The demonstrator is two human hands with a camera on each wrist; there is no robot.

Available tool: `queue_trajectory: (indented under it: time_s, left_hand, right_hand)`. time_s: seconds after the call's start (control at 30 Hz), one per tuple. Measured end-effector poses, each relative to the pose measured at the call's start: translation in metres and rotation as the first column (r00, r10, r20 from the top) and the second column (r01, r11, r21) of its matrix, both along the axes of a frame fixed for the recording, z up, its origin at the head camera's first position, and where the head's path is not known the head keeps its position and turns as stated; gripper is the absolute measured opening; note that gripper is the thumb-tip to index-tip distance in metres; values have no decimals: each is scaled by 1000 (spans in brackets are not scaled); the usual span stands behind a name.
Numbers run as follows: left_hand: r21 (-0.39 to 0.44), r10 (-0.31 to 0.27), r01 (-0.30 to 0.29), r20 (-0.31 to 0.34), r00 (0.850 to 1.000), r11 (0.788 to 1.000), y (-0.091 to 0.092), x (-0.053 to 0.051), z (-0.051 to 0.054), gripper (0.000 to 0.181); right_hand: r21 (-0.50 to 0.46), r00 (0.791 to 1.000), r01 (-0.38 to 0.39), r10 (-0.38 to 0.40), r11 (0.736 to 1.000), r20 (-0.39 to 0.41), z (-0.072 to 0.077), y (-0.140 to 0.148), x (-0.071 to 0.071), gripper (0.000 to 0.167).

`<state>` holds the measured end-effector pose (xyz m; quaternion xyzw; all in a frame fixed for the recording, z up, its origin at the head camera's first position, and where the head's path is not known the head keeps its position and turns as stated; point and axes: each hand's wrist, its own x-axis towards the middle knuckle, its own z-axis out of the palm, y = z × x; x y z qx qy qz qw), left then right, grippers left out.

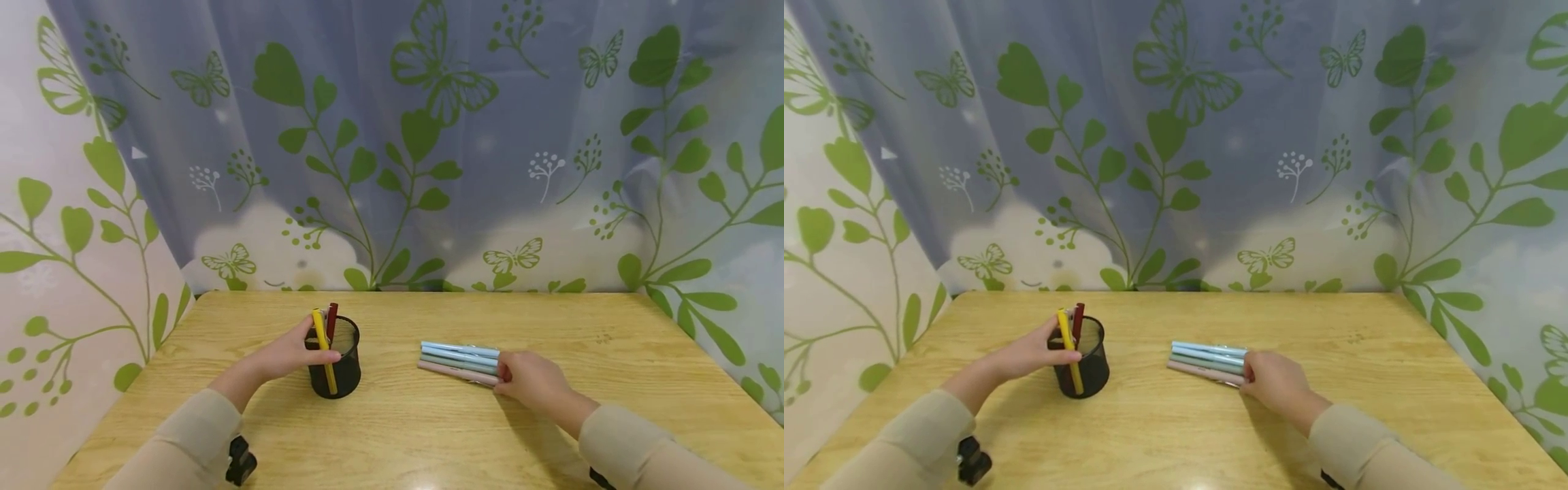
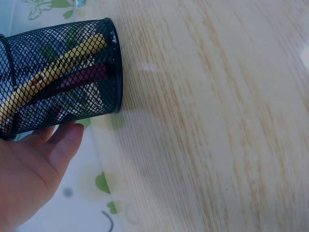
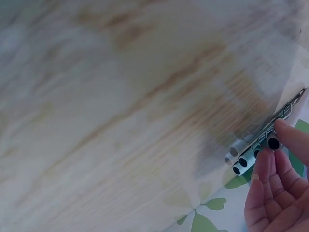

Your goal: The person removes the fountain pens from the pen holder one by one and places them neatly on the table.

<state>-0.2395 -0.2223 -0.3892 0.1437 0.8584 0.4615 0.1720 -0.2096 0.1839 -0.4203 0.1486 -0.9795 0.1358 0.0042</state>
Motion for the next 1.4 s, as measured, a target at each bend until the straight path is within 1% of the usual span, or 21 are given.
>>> queue_trajectory:
  time_s: [0.17, 0.37, 0.43, 0.6, 0.7, 0.83, 0.93, 1.1, 1.3, 1.4]
  left_hand:
    - [4, 2, -2, 0, 1000, 1000, 1, 0, -1, 95]
    - [7, -1, 1, -3, 1000, 1000, 1, 0, -1, 96]
    - [-2, 1, -1, -2, 1000, 1000, 0, 1, 0, 97]
    - [-20, 2, -2, 0, 1000, 1000, -1, 2, 2, 98]
    - [-17, -4, 4, -2, 1000, 1000, -1, 2, 2, 97]
    - [-6, -15, 15, -8, 1000, 1000, -1, 1, 2, 96]
    - [4, -21, 21, -11, 1000, 1000, 1, 1, 1, 95]
    - [-9, -15, 15, -5, 1000, 1000, 1, 2, 3, 96]
    - [-27, -3, 3, -7, 1000, 1000, 1, 2, 5, 99]
    - [-33, -2, 1, -9, 1000, 999, 1, 2, 3, 100]
  right_hand:
    - [-7, 1000, 10, -10, 1000, -3, 4, 1, 1, 25]
    - [-104, 999, 10, -7, 995, 33, 9, 0, -3, 19]
    - [-133, 1000, -13, 16, 991, 26, 10, -2, -5, 21]
    - [-185, 994, -101, 93, 978, -49, 14, -11, -9, 26]
    - [-249, 991, -129, 118, 960, -59, 17, -18, -11, 28]
    - [-358, 988, -152, 149, 921, -37, 19, -30, -15, 30]
    - [-414, 984, -170, 174, 894, -28, 19, -39, -18, 30]
    - [-483, 977, -185, 212, 856, 1, 25, -57, -22, 32]
    - [-535, 976, -185, 215, 824, -6, 35, -83, -30, 32]
    - [-559, 974, -187, 227, 808, 3, 38, -96, -34, 32]
